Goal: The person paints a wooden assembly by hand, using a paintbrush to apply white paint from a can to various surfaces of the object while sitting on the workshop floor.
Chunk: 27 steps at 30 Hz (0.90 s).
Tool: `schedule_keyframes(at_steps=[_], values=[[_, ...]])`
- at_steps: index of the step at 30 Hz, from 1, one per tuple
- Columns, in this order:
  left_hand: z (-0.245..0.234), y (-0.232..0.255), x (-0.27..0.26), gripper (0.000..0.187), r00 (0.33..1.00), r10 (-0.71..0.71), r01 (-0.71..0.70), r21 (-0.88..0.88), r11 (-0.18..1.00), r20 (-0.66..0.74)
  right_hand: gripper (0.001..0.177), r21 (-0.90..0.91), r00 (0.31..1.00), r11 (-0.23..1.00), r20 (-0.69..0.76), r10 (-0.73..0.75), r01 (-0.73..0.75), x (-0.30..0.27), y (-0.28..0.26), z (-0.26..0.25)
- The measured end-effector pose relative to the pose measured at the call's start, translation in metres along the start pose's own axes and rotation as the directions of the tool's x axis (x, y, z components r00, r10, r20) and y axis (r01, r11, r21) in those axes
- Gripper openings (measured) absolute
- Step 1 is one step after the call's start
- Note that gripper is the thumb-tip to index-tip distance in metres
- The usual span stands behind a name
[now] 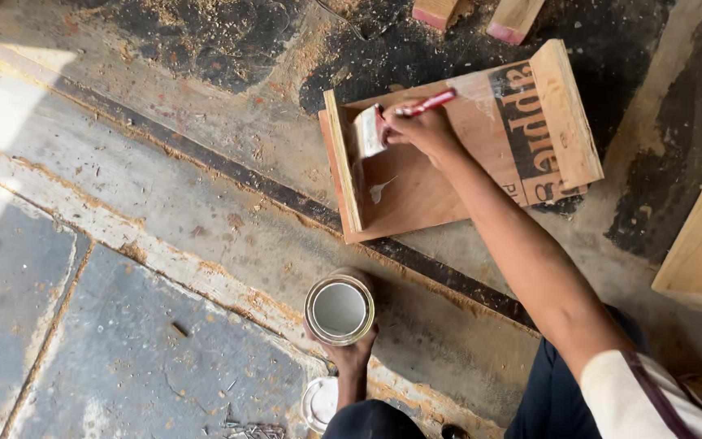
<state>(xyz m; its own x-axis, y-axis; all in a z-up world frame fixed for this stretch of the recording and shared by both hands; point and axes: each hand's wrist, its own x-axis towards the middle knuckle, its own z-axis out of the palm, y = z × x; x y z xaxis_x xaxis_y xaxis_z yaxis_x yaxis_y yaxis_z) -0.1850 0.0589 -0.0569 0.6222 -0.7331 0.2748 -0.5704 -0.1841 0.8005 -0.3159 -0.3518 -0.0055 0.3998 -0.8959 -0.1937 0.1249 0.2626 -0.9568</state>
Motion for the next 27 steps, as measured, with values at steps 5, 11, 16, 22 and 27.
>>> schedule_keyframes(at_steps=[5,11,16,22,27], values=[[0.004,0.005,0.006,0.122,0.999,0.019,-0.021,-0.065,0.998,-0.03,0.012,-0.314,0.992,0.941,0.033,-0.124,0.128,0.021,0.026,-0.041],[0.001,-0.005,-0.001,0.117,0.996,0.064,-0.076,0.197,0.977,0.063,0.013,-0.166,0.992,0.978,0.052,-0.118,0.125,-0.019,-0.013,-0.052],[0.007,-0.002,0.0,0.12,0.997,0.067,-0.073,-0.169,0.983,-0.039,0.013,-0.586,0.953,0.757,0.096,-0.289,0.288,-0.131,-0.008,0.049],[0.007,-0.009,-0.007,0.123,0.999,0.041,-0.046,-0.204,0.978,-0.031,0.013,-0.437,0.918,0.822,0.02,-0.396,0.365,-0.162,0.002,0.045],[0.007,0.0,0.007,0.119,0.995,0.091,-0.096,-0.171,0.981,-0.035,0.016,-0.535,0.996,0.841,0.081,-0.037,0.074,-0.147,-0.016,0.038]])
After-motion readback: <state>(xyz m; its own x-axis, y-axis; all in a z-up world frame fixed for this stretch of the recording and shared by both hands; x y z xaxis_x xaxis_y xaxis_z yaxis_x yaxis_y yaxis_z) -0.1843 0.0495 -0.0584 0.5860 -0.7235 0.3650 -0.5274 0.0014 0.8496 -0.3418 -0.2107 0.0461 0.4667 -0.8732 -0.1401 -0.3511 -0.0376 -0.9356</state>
